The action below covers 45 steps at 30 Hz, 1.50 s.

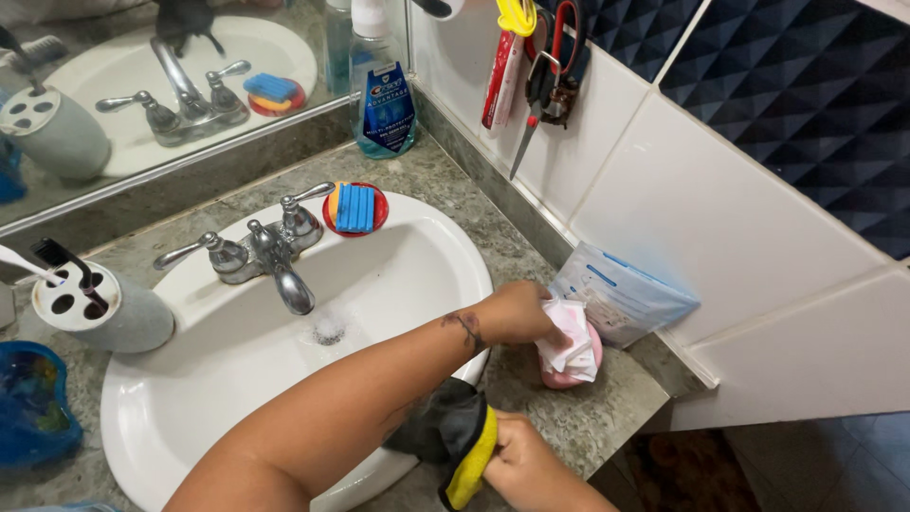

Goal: The person cleans a bathroom sink area using a yellow cloth and a white scrub brush. They wipe the sink basin, faucet, and surrounding countertop, then scrub a toothbrush holder under running water. The person also wipes a mouthwash bottle and a small pink container before placing them back on the counter.

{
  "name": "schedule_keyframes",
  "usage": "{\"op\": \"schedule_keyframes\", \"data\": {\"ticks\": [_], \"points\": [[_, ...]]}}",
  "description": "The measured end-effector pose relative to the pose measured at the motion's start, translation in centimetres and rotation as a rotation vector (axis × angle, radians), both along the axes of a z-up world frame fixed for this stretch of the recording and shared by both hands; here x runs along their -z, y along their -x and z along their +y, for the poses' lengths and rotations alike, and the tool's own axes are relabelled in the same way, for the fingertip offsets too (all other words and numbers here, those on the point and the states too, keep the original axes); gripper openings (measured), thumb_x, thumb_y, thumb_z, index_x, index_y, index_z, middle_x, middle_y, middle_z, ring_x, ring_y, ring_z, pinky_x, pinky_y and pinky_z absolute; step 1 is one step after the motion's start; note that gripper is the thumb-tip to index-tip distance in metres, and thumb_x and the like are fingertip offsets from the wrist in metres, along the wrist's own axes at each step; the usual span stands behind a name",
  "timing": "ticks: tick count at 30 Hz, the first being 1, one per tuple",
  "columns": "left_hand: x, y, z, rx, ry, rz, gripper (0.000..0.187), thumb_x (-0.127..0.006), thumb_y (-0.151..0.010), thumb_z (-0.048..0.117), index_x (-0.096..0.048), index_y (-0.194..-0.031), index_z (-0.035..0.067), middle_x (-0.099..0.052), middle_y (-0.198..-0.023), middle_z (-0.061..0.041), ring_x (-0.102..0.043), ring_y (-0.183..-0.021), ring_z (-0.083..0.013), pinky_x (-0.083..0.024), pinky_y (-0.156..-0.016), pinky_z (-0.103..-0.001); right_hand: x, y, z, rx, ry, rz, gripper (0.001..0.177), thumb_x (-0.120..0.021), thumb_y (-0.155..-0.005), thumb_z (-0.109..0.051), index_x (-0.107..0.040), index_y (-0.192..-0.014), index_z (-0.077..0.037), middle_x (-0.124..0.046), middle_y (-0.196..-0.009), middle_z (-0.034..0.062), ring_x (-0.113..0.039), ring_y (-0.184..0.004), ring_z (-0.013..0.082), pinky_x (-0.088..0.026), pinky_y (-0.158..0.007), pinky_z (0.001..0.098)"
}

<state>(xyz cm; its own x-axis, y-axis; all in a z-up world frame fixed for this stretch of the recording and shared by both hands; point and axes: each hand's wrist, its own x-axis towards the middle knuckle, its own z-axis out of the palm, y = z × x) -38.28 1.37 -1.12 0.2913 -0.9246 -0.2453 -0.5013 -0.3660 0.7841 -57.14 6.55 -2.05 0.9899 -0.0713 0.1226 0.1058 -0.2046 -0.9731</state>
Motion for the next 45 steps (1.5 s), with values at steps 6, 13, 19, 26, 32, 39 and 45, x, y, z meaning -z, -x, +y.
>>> {"op": "schedule_keyframes", "data": {"ticks": [6, 13, 19, 26, 32, 39, 45], "points": [[0.8, -0.2, 0.0, -0.146, 0.062, 0.205, 0.072, -0.093, -0.054, 0.024, -0.07, -0.115, -0.007, -0.077, -0.099, -0.02, -0.077, -0.092, -0.0294, -0.059, -0.079, -0.036, 2.6, 2.6, -0.2, 0.243, -0.156, 0.025, 0.022, -0.069, -0.087, 0.003, -0.076, -0.108, 0.002, -0.082, -0.104, 0.0079, -0.074, -0.097, 0.0153, -0.058, -0.09, 0.0321], [-0.2, -2.2, 3.5, -0.259, 0.065, 0.942, 0.058, -0.079, -0.076, 0.006, -0.055, -0.127, -0.004, -0.075, -0.107, -0.017, -0.077, -0.09, -0.0241, -0.064, -0.079, -0.036, 4.2, 4.2, 0.0, 0.476, -0.245, -0.146, 0.029, -0.072, -0.081, 0.005, -0.075, -0.109, 0.002, -0.079, -0.11, 0.0115, -0.074, -0.102, 0.0199, -0.056, -0.093, 0.0357], [-1.6, -2.6, 4.9, -0.271, 0.068, 0.998, 0.054, -0.076, -0.079, 0.002, -0.054, -0.128, 0.001, -0.072, -0.107, -0.014, -0.073, -0.092, -0.0241, -0.059, -0.076, -0.04, 1.5, 3.9, 0.2, 0.453, 0.315, 0.054, 0.035, -0.073, -0.069, 0.002, -0.075, -0.104, 0.0, -0.077, -0.11, 0.0111, -0.073, -0.105, 0.0242, -0.054, -0.092, 0.0341], [-1.2, -3.2, 4.2, -0.431, 0.057, 1.17, 0.052, -0.056, -0.078, 0.004, -0.046, -0.128, 0.015, -0.065, -0.104, -0.011, -0.066, -0.1, -0.0297, -0.053, -0.082, -0.052, 0.2, 4.7, -1.3, 0.39, 0.199, 0.149, 0.029, -0.076, -0.078, -0.01, -0.075, -0.106, -0.002, -0.079, -0.108, 0.0106, -0.074, -0.099, 0.0261, -0.058, -0.087, 0.0358], [1.6, -4.5, 6.0, -0.347, 0.096, 0.991, 0.067, -0.074, -0.091, 0.045, -0.056, -0.131, -0.007, -0.062, -0.093, -0.013, -0.06, -0.081, -0.0301, -0.048, -0.071, -0.045, 4.1, 5.9, -3.2, 0.727, -0.378, -0.078, 0.032, -0.067, -0.085, -0.012, -0.069, -0.115, -0.002, -0.075, -0.111, 0.0103, -0.071, -0.1, 0.0254, -0.056, -0.088, 0.0363], [-1.9, 1.6, 5.9, 0.116, 0.004, -0.182, 0.116, -0.09, -0.059, 0.045, -0.034, -0.153, 0.007, -0.071, -0.111, -0.022, -0.073, -0.1, -0.0337, -0.056, -0.09, -0.038, 7.0, 8.1, -8.8, 1.191, -0.585, -0.288, 0.035, -0.055, -0.094, -0.014, -0.062, -0.126, -0.003, -0.071, -0.115, 0.0099, -0.067, -0.101, 0.0246, -0.054, -0.089, 0.0369], [-3.6, 5.0, 5.9, 0.086, 0.06, -0.357, 0.112, -0.096, -0.05, 0.055, -0.046, -0.14, 0.009, -0.063, -0.119, -0.023, -0.068, -0.104, -0.0413, -0.056, -0.086, -0.046, 9.6, 8.9, -7.5, 1.113, -0.651, -0.274, 0.037, -0.045, -0.102, -0.016, -0.057, -0.135, -0.003, -0.067, -0.119, 0.0096, -0.064, -0.102, 0.0239, -0.052, -0.089, 0.0374]]}}
